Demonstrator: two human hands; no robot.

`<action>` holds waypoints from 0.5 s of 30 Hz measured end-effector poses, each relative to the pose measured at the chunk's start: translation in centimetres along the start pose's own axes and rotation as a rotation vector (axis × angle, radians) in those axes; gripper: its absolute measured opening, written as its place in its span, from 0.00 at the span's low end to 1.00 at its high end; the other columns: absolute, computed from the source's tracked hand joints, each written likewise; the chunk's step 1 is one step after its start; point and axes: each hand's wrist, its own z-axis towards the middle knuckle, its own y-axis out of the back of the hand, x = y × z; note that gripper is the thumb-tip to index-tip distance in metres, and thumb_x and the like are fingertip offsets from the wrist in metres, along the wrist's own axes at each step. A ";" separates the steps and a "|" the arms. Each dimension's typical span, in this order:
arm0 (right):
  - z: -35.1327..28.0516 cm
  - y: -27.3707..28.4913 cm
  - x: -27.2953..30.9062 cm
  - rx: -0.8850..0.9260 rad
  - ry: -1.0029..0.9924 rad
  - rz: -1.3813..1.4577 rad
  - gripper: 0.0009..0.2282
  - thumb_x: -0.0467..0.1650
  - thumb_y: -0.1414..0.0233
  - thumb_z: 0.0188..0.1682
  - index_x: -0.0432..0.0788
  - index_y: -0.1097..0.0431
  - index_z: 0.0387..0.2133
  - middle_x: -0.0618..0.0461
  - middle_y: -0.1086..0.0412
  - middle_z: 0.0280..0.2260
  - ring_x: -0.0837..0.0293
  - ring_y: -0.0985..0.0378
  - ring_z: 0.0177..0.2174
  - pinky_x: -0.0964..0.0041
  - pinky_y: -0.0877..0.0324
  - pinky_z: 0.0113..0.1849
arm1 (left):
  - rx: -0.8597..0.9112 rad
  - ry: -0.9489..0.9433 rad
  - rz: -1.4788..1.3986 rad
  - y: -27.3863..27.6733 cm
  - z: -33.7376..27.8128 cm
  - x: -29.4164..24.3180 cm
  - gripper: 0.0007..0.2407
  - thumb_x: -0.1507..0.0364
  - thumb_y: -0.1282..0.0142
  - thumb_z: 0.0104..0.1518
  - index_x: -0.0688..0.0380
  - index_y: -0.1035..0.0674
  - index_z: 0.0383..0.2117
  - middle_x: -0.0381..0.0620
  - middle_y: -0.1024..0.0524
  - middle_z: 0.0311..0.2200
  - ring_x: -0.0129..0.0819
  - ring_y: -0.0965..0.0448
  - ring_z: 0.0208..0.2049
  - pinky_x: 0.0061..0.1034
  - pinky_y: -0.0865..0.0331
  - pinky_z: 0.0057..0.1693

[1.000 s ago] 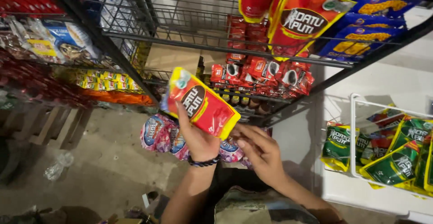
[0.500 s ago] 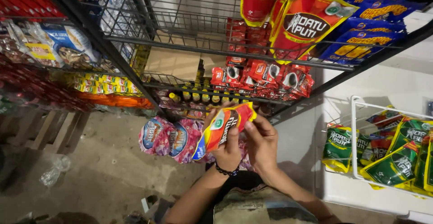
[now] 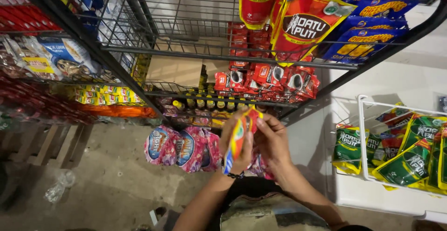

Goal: Organizing and stocking condiment pouches on grocery store shelves and into a wire basket.

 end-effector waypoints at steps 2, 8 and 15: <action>-0.1 -0.3 0.5 -0.047 0.049 -0.067 0.08 0.25 0.44 0.54 0.33 0.27 0.44 0.48 0.23 0.39 0.57 0.22 0.37 0.59 0.25 0.42 | 0.014 -0.068 -0.043 0.1 0.5 -0.6 0.16 0.72 0.51 0.70 0.65 0.33 0.60 0.56 0.29 0.61 0.47 0.26 0.63 0.39 0.32 0.69; -0.5 -1.6 1.8 -0.018 0.171 -0.186 0.10 0.25 0.43 0.52 0.35 0.27 0.47 0.49 0.23 0.42 0.59 0.22 0.40 0.62 0.27 0.44 | 0.132 0.080 -0.143 0.5 -1.1 1.1 0.18 0.71 0.55 0.67 0.67 0.32 0.61 0.58 0.31 0.62 0.49 0.30 0.64 0.40 0.38 0.70; 1.2 1.3 -0.2 0.098 -0.216 0.139 0.11 0.31 0.45 0.54 0.40 0.28 0.48 0.53 0.24 0.43 0.59 0.21 0.41 0.62 0.26 0.45 | 0.168 0.020 -0.056 0.6 2.1 -0.8 0.18 0.71 0.48 0.67 0.67 0.28 0.60 0.57 0.24 0.58 0.47 0.20 0.58 0.35 0.28 0.65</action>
